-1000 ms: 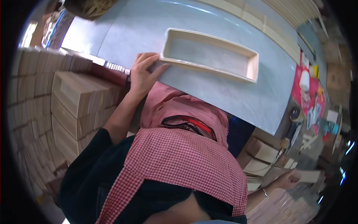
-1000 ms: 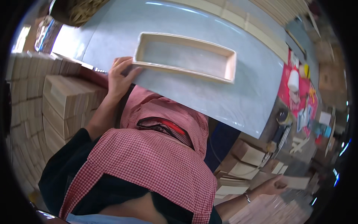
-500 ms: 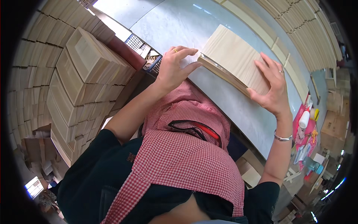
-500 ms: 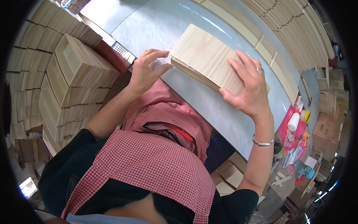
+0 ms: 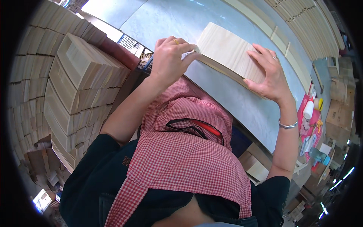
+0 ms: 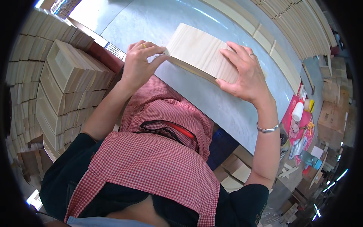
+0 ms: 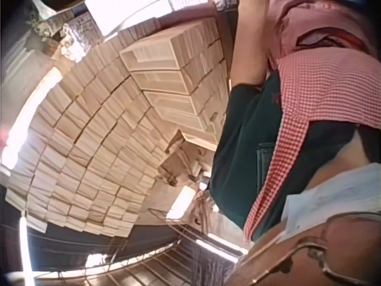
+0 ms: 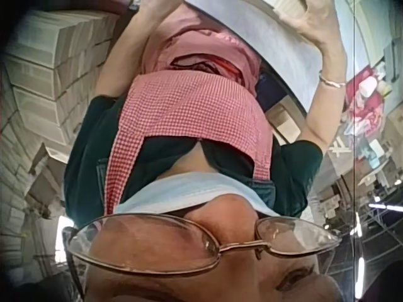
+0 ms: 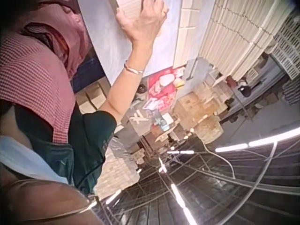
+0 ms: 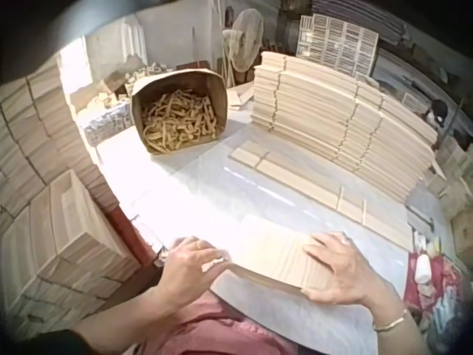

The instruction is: Assemble small wooden boxes using glue and a pneumatic stapler.

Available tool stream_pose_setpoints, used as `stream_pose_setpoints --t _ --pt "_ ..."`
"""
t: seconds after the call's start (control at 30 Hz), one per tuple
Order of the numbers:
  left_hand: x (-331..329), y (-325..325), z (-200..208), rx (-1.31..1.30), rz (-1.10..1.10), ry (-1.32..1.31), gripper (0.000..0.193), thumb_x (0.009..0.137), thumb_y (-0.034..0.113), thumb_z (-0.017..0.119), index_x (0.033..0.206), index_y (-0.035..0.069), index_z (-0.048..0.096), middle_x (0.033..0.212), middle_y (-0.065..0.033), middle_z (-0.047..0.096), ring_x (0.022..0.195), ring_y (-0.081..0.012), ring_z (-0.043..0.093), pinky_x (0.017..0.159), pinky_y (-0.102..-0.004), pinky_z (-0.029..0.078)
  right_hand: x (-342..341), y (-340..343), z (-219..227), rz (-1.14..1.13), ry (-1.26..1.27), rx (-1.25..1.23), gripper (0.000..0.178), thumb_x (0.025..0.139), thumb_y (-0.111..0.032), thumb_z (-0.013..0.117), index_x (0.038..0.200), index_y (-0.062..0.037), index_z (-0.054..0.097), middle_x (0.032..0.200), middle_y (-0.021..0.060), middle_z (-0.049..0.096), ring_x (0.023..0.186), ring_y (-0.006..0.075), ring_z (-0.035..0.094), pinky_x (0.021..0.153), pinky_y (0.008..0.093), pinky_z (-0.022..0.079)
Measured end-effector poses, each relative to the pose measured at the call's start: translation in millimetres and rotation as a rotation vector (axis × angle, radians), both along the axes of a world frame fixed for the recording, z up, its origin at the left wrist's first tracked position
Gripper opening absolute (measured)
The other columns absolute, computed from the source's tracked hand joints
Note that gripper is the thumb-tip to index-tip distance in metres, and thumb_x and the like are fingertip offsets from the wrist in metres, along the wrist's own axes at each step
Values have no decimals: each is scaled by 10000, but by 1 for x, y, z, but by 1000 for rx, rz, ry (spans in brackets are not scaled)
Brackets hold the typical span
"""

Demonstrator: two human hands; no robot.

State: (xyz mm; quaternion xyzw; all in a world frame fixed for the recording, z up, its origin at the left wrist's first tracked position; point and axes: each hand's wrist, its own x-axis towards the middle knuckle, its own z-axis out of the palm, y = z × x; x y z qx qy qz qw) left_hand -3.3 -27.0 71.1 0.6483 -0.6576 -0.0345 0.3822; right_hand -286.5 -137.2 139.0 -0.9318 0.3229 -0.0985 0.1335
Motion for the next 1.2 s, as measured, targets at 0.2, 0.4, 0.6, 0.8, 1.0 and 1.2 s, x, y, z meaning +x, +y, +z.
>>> stream_pose_setpoints --t 0.2,0.4,0.6,0.8,1.0,1.2 --pt "0 -2 7 13 -12 -61 181 808 163 821 952 55 798 889 -48 731 807 -161 596 964 -383 437 -3 0 -8 4 6 -3 741 637 -225 792 1335 -69 599 1454 108 523 1261 327 517 1106 422 405" --pt "-1 -1 10 10 -12 -121 176 811 159 813 948 51 796 878 -47 729 803 -169 600 931 -369 444 -3 -2 -17 26 25 -42 761 645 -225 785 1357 -72 568 1454 98 514 1244 316 532 1106 413 412" --pt "-6 -1 16 10 -3 -178 154 814 135 798 938 45 790 875 -50 729 808 -177 609 901 -350 446 4 -5 -14 6 29 4 811 639 -236 779 1390 -76 517 1415 100 510 1226 318 536 1087 411 433" --pt "-11 1 17 -4 2 -228 153 809 163 794 928 68 776 882 -22 730 817 -172 625 864 -340 458 -8 -10 -29 89 -75 -259 691 710 -302 790 1305 -42 553 1280 112 551 1090 307 575 1004 386 474" --pt "-11 5 15 42 31 -185 156 826 153 780 935 43 767 888 -26 725 831 -176 621 892 -348 447 -90 27 -16 -456 -437 -181 244 834 -75 724 1071 -38 681 982 59 649 801 205 611 743 297 505" --pt "-12 0 27 123 -16 -193 145 837 136 766 934 29 760 876 -42 718 841 -188 619 928 -358 436 -110 88 -39 -622 -348 -47 85 836 16 694 918 4 675 797 50 622 638 152 519 607 265 443"
